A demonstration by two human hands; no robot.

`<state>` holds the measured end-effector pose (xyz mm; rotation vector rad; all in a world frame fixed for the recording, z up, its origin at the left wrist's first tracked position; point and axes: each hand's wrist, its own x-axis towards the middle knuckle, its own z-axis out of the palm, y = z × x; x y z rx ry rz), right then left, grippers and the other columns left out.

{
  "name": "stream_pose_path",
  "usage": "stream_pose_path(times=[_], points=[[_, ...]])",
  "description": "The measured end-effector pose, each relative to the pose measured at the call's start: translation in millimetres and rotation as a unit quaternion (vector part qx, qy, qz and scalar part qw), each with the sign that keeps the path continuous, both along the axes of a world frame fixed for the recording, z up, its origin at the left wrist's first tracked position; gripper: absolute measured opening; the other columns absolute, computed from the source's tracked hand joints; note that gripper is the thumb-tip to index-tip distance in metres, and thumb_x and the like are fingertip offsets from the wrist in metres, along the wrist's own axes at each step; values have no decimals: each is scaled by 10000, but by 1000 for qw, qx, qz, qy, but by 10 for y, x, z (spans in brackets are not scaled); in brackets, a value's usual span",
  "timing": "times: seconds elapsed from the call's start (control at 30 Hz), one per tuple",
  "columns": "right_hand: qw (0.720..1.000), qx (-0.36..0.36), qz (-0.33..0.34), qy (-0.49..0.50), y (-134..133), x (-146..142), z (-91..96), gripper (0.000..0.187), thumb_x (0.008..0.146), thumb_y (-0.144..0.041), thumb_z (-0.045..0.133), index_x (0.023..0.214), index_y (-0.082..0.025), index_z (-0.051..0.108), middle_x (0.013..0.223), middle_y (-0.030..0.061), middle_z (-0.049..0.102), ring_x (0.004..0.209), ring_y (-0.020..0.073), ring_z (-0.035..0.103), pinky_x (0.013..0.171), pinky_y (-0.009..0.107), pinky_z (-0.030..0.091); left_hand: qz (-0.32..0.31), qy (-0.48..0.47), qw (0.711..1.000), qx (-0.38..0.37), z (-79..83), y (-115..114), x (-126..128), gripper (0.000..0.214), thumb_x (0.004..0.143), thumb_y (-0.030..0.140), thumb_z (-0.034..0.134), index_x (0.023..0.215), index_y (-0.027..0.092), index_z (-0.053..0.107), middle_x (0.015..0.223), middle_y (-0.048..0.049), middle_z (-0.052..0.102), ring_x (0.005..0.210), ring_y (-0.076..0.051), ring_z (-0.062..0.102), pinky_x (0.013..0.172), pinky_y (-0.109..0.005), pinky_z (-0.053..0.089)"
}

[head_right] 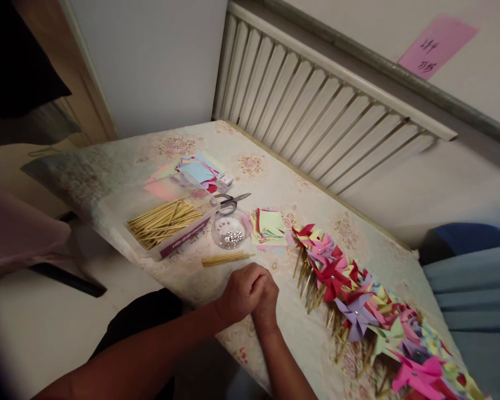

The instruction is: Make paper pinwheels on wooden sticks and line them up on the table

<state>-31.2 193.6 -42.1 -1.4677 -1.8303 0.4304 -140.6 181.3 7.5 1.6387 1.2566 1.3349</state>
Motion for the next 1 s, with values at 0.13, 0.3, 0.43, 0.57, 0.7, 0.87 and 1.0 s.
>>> stream_pose_path(times=[0.13, 0.3, 0.43, 0.57, 0.7, 0.87, 1.0], points=[[997, -26, -18, 72, -109, 135, 78, 221, 860, -292, 478, 797, -204, 671, 759, 26, 681, 736, 183, 611, 693, 290, 500, -5, -12, 995, -103, -93, 133, 42, 135, 796, 123, 471, 708, 204, 535, 716, -7, 599, 707, -151, 539, 694, -281, 421], [981, -48, -103, 156, 150, 243, 228, 223, 778, -304, 508, 816, -179, 689, 720, 22, 697, 586, 162, 585, 597, 275, 479, -37, -100, 963, -247, -183, 288, 97, 111, 789, 174, 498, 683, 188, 526, 630, 30, 550, 600, -120, 514, 588, -243, 386], [979, -42, -119, 159, 580, 352, 392, 243, 760, -329, 525, 855, -167, 680, 716, 21, 690, 509, 153, 549, 523, 270, 440, -56, -174, 931, -317, -202, 350, 125, 82, 786, 196, 499, 707, 181, 515, 634, 31, 555, 530, -99, 499, 526, -232, 365], [996, 53, -77, 6, 948, 366, 506, 212, 812, -252, 501, 852, -173, 694, 784, 46, 702, 714, 195, 621, 715, 308, 477, -69, -216, 910, -347, -189, 389, 139, 69, 771, 222, 522, 721, 177, 508, 639, 32, 560, 504, -86, 483, 519, -228, 364], [975, 101, 4, -200, 1200, 301, 549, 226, 848, -143, 513, 984, -177, 690, 970, 99, 701, 943, 234, 597, 883, 344, 436, -71, -219, 909, -347, -172, 420, 140, 71, 755, 235, 540, 727, 174, 517, 649, 29, 563, 515, -86, 484, 521, -228, 363], [948, 86, 25, -305, 1414, 213, 493, 252, 870, -134, 538, 1086, -178, 661, 1047, 116, 680, 999, 260, 538, 897, 353, 397, -79, -227, 903, -356, -186, 438, 133, 89, 758, 251, 539, 720, 177, 508, 653, 31, 556, 521, -81, 482, 529, -225, 363], [941, 80, 19, -329, 1509, 172, 405, 238, 873, -132, 538, 1077, -177, 653, 1051, 110, 670, 997, 255, 513, 878, 341, 372, -84, -231, 906, -345, -202, 435, 132, 79, 765, 233, 522, 713, 176, 506, 658, 26, 557, 541, -88, 497, 540, -229, 364]])
